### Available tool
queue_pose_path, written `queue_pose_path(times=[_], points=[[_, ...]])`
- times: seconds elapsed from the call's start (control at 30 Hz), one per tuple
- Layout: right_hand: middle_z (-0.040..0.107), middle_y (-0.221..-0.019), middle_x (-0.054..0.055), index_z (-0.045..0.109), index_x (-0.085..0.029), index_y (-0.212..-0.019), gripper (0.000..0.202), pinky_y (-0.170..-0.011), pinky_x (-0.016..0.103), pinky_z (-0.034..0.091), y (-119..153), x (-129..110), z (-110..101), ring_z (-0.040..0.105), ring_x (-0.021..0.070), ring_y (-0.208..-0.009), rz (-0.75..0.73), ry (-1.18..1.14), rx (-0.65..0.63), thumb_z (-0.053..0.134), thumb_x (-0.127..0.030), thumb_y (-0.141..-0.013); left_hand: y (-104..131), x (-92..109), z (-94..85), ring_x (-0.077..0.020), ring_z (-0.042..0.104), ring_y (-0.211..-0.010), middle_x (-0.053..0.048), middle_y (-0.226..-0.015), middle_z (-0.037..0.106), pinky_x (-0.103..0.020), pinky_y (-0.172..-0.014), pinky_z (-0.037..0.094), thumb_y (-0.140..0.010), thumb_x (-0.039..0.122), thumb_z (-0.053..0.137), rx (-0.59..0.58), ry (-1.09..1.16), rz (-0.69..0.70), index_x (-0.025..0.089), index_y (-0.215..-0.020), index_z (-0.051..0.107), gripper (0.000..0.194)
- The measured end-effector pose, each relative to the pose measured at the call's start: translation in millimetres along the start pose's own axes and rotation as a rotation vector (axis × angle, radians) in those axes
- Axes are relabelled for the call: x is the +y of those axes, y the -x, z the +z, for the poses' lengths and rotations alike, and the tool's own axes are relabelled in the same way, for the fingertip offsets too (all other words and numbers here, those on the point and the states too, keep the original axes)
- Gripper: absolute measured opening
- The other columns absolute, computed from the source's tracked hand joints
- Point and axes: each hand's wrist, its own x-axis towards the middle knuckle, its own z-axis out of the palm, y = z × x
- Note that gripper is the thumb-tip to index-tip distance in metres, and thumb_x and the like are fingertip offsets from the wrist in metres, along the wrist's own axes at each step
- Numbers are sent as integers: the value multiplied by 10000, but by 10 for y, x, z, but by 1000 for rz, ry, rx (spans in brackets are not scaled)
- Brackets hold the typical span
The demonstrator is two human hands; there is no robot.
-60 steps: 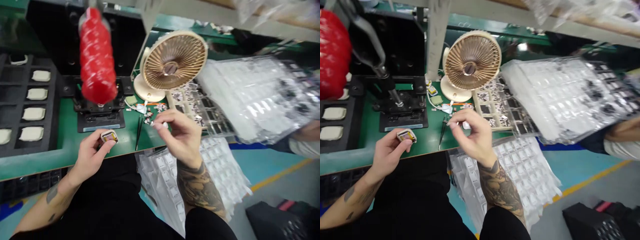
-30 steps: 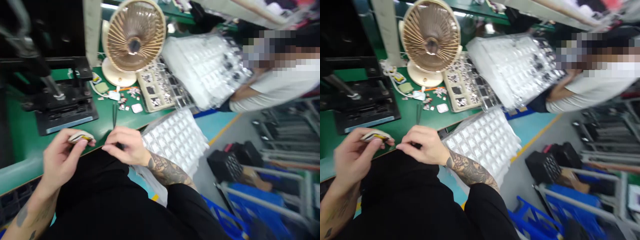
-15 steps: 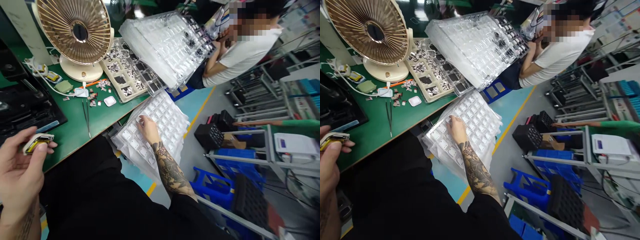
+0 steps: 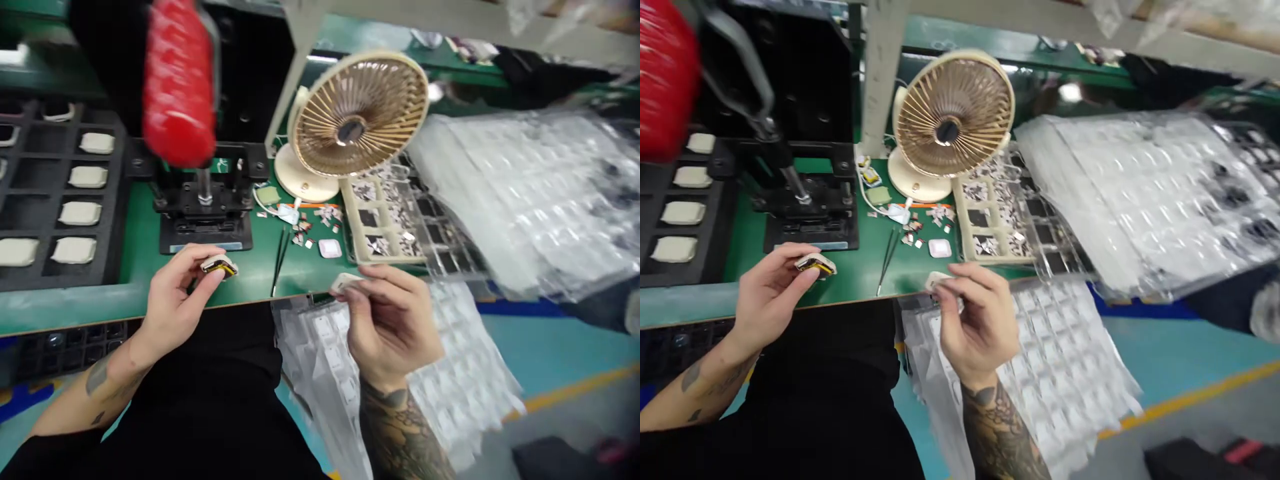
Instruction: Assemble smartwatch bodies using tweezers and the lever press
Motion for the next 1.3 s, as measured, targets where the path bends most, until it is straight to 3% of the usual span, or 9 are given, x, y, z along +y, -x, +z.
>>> queue_pose_path(times=[0.17,0.3,0.43,0.63,0.73,0.93,1.03,1.17,1.3], points=[[770,-1424,106,795,-421,-1421,557,-897,592,799,-414,-395,779,830,350,-1156,-145,-307,-259,771,-83,-979,-64,-5,-21,-171,795,-680,-49,-931,845,-258,-594,615,-1057,363,843,81,321,-176,172,-1364,709,386],[805,-1444,82,701,-447,-1574,694,-1009,630,776,-510,-536,1145,826,364,-1241,-290,-302,-354,797,-93,-985,-83,-61,-60,-216,860,-775,-90,-1021,879,-307,-696,712,-1020,365,883,125,415,-183,149,-1387,771,440],[827,-1410,68,732,-445,-1524,614,-1061,694,719,-531,-558,1319,812,380,-1252,-279,-312,-391,820,-144,-995,-34,-78,-105,-216,874,-858,-143,-1212,885,-343,-822,750,-1072,325,814,56,481,-132,146,-1476,753,446],[793,-1484,32,714,-473,-1529,624,-1182,677,639,-512,-574,1409,749,357,-1371,-258,-348,-532,793,-134,-1011,-13,-90,-103,-207,877,-966,-133,-1283,883,-299,-835,747,-1096,270,782,42,502,-122,162,-1443,764,364],[722,-1587,57,689,-459,-1562,614,-1225,656,616,-485,-574,1376,705,364,-1455,-166,-322,-483,805,-199,-1018,-27,-71,-91,-204,881,-923,-109,-1176,903,-293,-813,745,-1100,268,783,44,480,-125,162,-1344,779,265],[813,-1310,82,803,-334,-1323,264,-1113,516,656,-506,-530,1329,776,292,-1250,1,-436,-548,749,-252,-1078,-14,-68,-109,-225,897,-1037,-92,-1214,903,-300,-899,745,-1092,214,783,19,431,-57,182,-1289,804,200],[825,-1202,70,814,-280,-1211,173,-1021,436,663,-475,-573,1366,791,244,-1135,-36,-455,-479,734,-199,-1081,22,-119,-123,-211,899,-1007,-76,-1255,900,-273,-895,732,-1091,222,789,-5,281,-10,212,-1369,823,281],[817,-1124,77,791,-229,-1147,104,-946,400,667,-410,-657,1378,791,224,-1054,-77,-415,-430,706,-199,-1094,65,-166,-116,-165,876,-844,-26,-1096,917,-224,-832,702,-1063,213,823,84,84,133,245,-1262,892,213],[818,-1089,72,779,-223,-1135,72,-912,402,691,-700,-725,1251,804,227,-1024,-250,-219,-429,718,-239,-1103,32,-142,-75,-167,867,-797,-30,-1023,912,-232,-782,715,-1070,249,818,130,225,36,224,-1246,890,192]])
